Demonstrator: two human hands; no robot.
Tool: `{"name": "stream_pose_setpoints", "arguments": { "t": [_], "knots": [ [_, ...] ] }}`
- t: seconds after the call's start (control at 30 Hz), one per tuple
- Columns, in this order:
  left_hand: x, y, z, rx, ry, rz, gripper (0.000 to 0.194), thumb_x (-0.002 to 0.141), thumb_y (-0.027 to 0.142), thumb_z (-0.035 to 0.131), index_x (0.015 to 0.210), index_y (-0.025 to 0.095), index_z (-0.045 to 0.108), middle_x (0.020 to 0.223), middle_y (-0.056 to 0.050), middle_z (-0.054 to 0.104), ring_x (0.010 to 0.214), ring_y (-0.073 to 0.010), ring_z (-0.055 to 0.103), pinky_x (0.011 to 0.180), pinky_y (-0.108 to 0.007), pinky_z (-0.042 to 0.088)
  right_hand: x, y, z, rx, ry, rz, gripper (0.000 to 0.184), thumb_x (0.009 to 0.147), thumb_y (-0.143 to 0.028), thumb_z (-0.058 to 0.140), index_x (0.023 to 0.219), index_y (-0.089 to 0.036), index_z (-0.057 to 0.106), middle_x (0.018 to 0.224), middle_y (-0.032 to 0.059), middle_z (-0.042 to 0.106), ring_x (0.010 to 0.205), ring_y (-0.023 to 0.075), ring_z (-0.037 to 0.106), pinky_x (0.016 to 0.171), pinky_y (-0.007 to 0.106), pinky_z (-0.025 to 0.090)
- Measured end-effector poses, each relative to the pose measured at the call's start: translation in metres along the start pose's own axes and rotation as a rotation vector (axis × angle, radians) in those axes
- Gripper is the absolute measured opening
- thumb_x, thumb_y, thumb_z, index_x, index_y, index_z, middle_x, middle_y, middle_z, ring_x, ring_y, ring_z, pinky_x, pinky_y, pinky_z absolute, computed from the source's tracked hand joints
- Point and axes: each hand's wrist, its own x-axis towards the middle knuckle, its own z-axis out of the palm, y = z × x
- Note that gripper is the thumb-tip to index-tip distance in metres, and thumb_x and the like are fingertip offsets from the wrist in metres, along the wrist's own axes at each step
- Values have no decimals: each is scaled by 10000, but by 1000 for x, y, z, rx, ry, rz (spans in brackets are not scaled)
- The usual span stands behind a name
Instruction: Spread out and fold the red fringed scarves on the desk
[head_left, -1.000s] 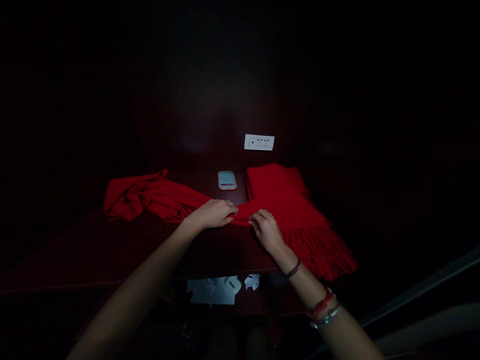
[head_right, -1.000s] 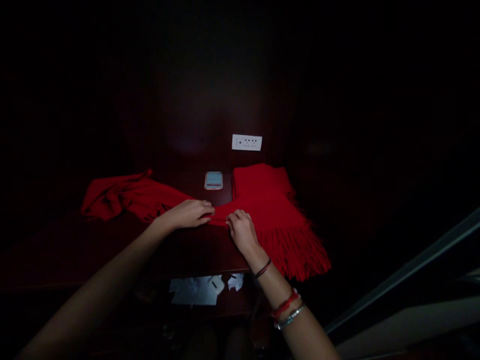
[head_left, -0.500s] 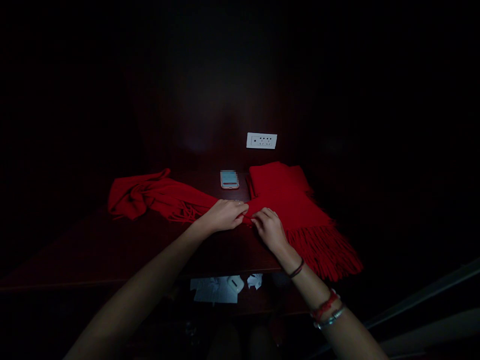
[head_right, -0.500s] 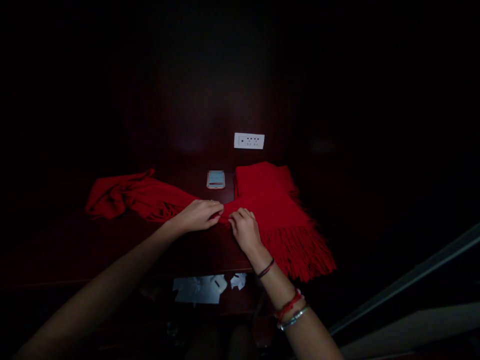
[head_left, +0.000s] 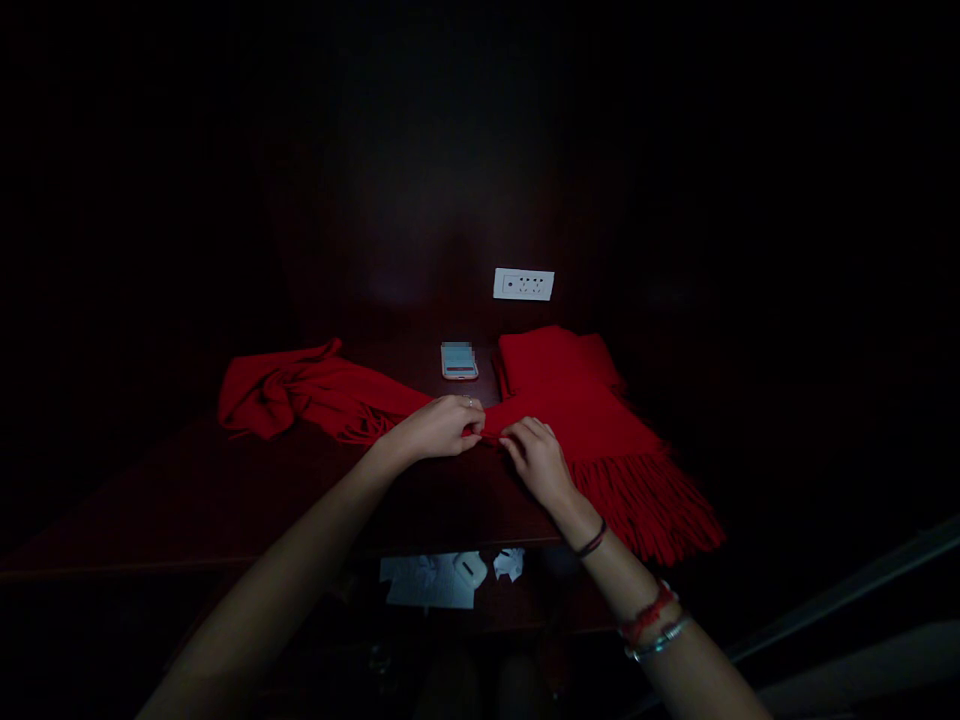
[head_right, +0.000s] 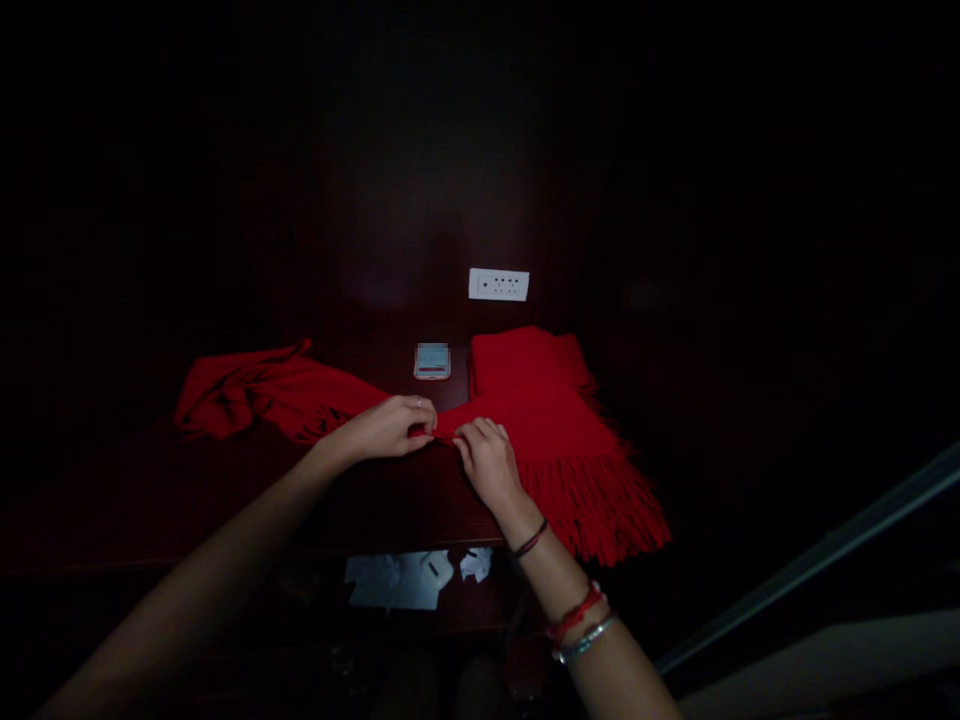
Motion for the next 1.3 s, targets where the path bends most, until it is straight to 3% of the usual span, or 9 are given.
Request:
{"name": "stream_pose_setpoints", "arguments": {
  "t": [0.27, 0.5, 0.87, 1.07, 1.3],
  "knots": [
    [2, 4, 0, -16, 90, -73, 55, 723, 142, 466, 683, 154, 501, 684, -5, 523, 640, -113, 485, 616, -208, 368, 1, -2, -3, -18, 30, -28, 177, 827, -228, 407, 921, -164, 542, 818, 49, 567, 777, 164, 473, 712, 266, 330],
    [-1, 0, -5, -15, -41, -13, 63, 769, 148, 434, 744, 162, 490, 704, -4, 529, 644, -114, 491, 597, -204, 352, 1, -4, -6, -135, -8, -58, 189, 837, -214, 384, 802, -179, 567, 738, 40, 549, 725, 159, 451, 663, 268, 300],
    [0, 1, 0, 3, -65, 22, 96, 789, 171, 404, 778, 161, 498, 778, -26, 528, 705, -129, 495, 645, -220, 372, 2, -12, -6, -287, -83, -133, 171, 834, -253, 393, 785, -175, 537, 762, 53, 547, 747, 175, 442, 678, 287, 278],
    [-4, -2, -2, 144, -90, -44, 152, 759, 135, 382, 849, 177, 498, 850, -45, 537, 783, -164, 514, 662, -249, 394, -1, -9, -6, -264, -68, -110, 187, 837, -210, 388, 732, -176, 540, 690, 36, 551, 694, 158, 448, 667, 272, 274],
    [-6, -6, 1, 267, -54, -245, 203, 685, 98, 402, 850, 188, 478, 879, -61, 528, 776, -194, 525, 598, -272, 402, -1, -7, -4, -225, -14, -71, 196, 833, -261, 401, 730, -175, 544, 700, 34, 563, 692, 158, 456, 660, 263, 282]
  ]
}}
